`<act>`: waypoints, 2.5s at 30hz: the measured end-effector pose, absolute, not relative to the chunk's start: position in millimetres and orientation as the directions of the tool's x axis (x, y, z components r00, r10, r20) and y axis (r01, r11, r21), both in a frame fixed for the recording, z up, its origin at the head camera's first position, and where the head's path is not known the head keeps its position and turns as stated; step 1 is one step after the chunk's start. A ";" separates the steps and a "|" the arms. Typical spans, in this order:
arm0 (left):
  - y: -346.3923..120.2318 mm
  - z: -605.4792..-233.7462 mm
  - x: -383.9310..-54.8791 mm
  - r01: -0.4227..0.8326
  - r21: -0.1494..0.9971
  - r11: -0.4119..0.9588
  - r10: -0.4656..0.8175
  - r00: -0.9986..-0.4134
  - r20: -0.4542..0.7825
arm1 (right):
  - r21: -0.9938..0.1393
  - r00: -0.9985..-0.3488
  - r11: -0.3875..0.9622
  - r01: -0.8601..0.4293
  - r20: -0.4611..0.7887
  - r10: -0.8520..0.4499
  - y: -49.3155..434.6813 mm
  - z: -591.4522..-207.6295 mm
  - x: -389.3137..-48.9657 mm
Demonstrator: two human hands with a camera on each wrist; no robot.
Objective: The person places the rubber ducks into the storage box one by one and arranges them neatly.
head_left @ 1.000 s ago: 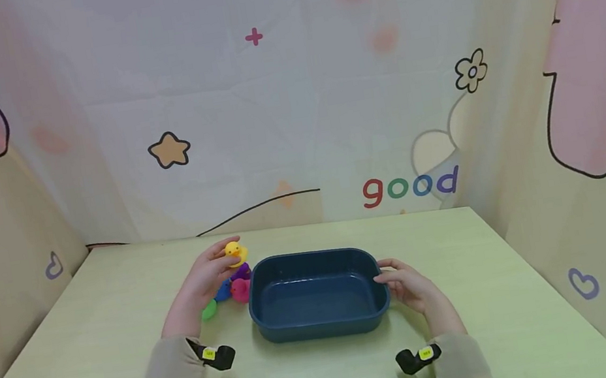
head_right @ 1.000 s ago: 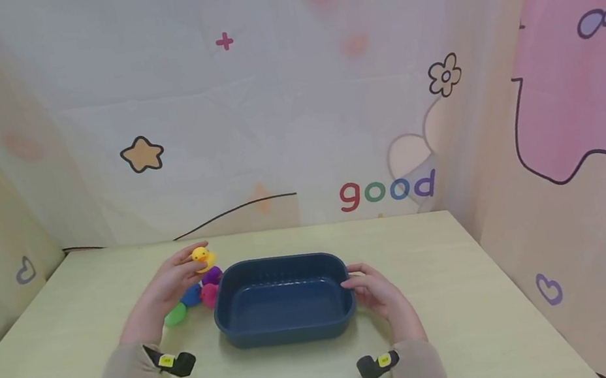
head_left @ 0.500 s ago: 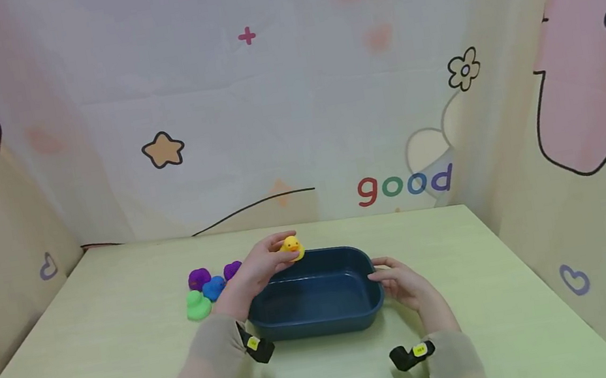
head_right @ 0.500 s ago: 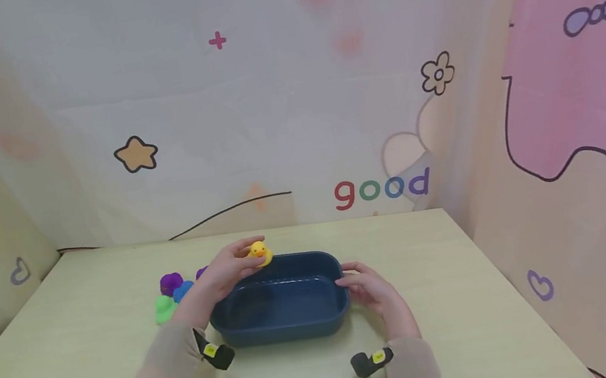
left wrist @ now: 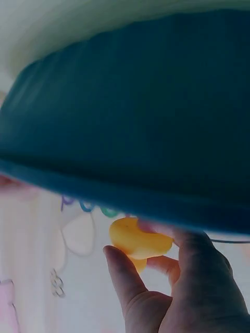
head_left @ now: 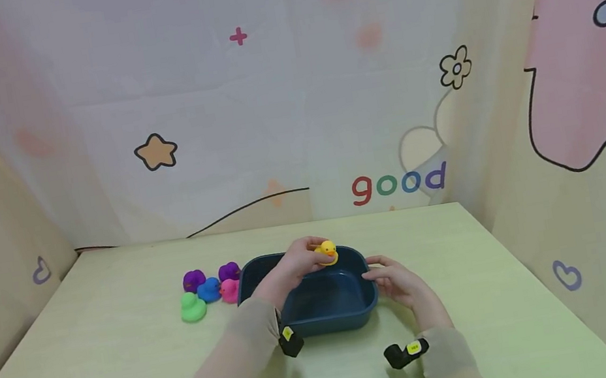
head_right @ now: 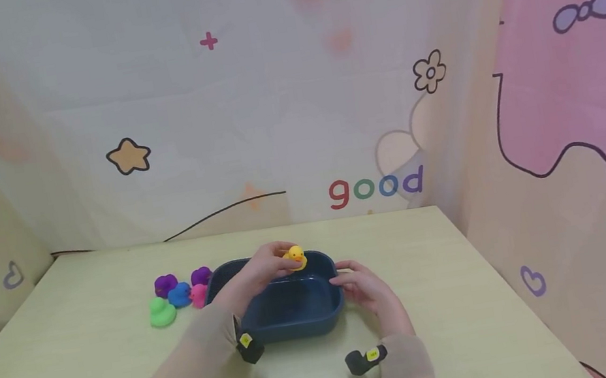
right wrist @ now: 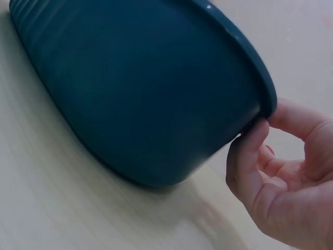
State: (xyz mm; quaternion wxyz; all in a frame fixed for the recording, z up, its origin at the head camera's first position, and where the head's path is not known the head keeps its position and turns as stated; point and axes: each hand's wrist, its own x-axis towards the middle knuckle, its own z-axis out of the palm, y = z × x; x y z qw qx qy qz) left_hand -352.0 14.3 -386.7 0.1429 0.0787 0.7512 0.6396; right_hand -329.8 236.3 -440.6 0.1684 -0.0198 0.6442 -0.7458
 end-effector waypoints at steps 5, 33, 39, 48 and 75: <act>30.7 -390.9 -351.9 -0.056 0.952 0.302 0.287 -0.947 -0.147 | -0.964 -0.938 -0.108 0.241 -0.203 -0.280 236.1 -441.7 -332.3; 49.3 -419.2 -354.7 0.051 0.771 0.635 0.268 -0.950 -0.158 | -0.960 -0.927 -0.121 0.253 -0.205 -0.314 236.3 -441.6 -328.3; 41.8 -413.2 -351.7 0.098 0.722 0.685 0.322 -0.929 -0.180 | -0.955 -0.922 -0.116 0.272 -0.223 -0.318 236.4 -439.6 -326.7; 2.2 -376.1 -346.5 0.213 0.728 0.652 0.487 -0.854 -0.186 | -0.959 -0.928 -0.096 0.267 -0.229 -0.294 238.4 -436.8 -326.9; -202.1 -374.8 -317.3 0.090 0.930 0.355 0.144 -0.989 0.041 | -0.950 -0.922 -0.125 0.284 -0.236 -0.306 238.8 -431.1 -326.1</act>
